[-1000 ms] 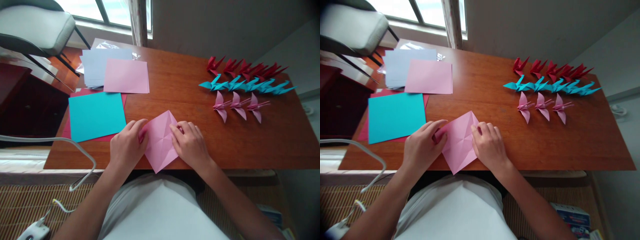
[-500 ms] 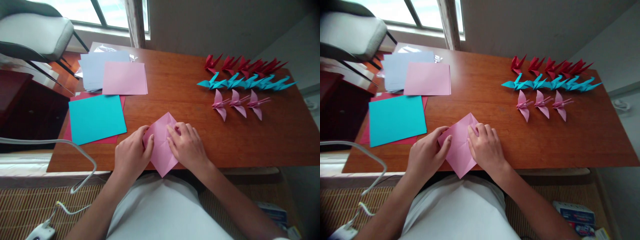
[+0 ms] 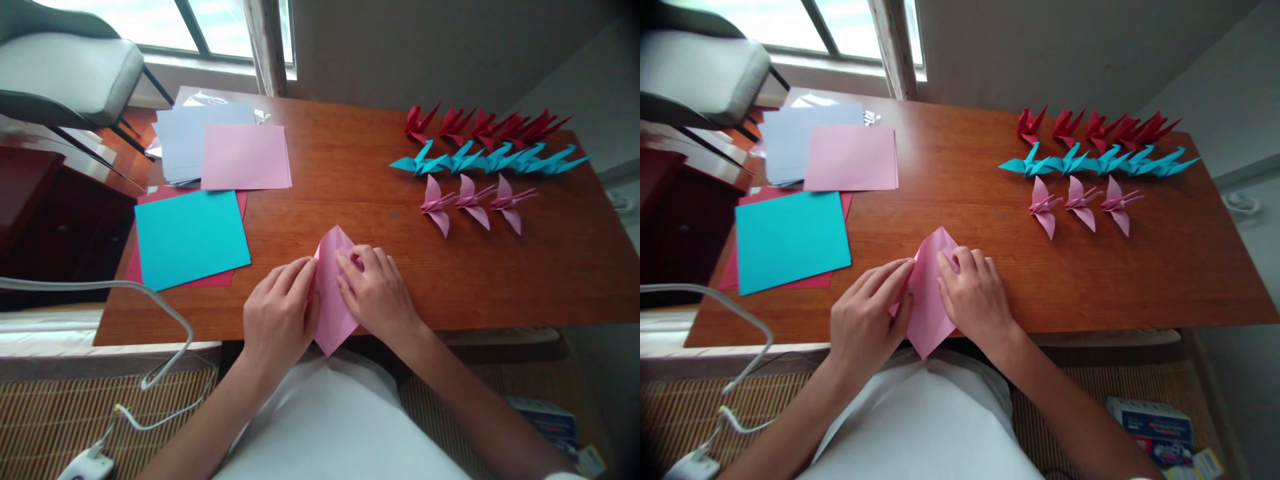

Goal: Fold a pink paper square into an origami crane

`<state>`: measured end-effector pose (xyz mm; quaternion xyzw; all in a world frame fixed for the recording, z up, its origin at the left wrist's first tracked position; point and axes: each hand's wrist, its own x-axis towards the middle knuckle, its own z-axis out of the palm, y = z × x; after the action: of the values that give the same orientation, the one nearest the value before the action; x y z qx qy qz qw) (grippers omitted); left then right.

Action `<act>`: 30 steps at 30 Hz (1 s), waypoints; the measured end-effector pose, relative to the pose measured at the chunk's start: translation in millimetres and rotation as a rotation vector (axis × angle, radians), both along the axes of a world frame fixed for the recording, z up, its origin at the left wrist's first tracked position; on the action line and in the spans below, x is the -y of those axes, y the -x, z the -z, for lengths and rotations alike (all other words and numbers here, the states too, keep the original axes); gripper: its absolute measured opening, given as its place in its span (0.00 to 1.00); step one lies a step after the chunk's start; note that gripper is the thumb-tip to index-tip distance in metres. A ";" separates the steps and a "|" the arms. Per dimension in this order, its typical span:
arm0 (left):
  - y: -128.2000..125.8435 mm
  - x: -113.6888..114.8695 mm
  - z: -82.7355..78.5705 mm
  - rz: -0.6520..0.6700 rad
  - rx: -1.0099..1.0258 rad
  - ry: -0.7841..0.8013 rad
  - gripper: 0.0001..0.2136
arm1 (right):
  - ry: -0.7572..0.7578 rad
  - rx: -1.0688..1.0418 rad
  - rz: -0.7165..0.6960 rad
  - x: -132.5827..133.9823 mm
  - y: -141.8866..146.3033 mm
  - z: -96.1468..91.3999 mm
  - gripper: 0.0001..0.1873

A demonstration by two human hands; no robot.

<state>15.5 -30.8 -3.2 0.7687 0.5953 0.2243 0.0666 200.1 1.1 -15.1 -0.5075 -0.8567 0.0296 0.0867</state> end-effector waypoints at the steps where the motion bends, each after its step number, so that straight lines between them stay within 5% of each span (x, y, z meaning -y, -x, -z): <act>1: -0.9 2.3 3.2 0.020 0.012 -0.011 0.18 | 0.003 -0.004 0.000 -0.3 -0.1 -0.3 0.21; 8: -3.7 12.6 16.8 0.160 -0.069 -0.002 0.24 | 0.016 -0.013 -0.002 -2.4 -0.5 -3.5 0.20; 30: 5.2 13.6 19.2 0.358 -0.206 0.091 0.33 | 0.019 -0.042 -0.004 5.1 -6.0 -2.4 0.20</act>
<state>10.3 -44.4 -22.5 0.8773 0.4623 0.1022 0.0787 206.1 -4.0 -12.7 -0.5058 -0.8555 0.0487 0.0997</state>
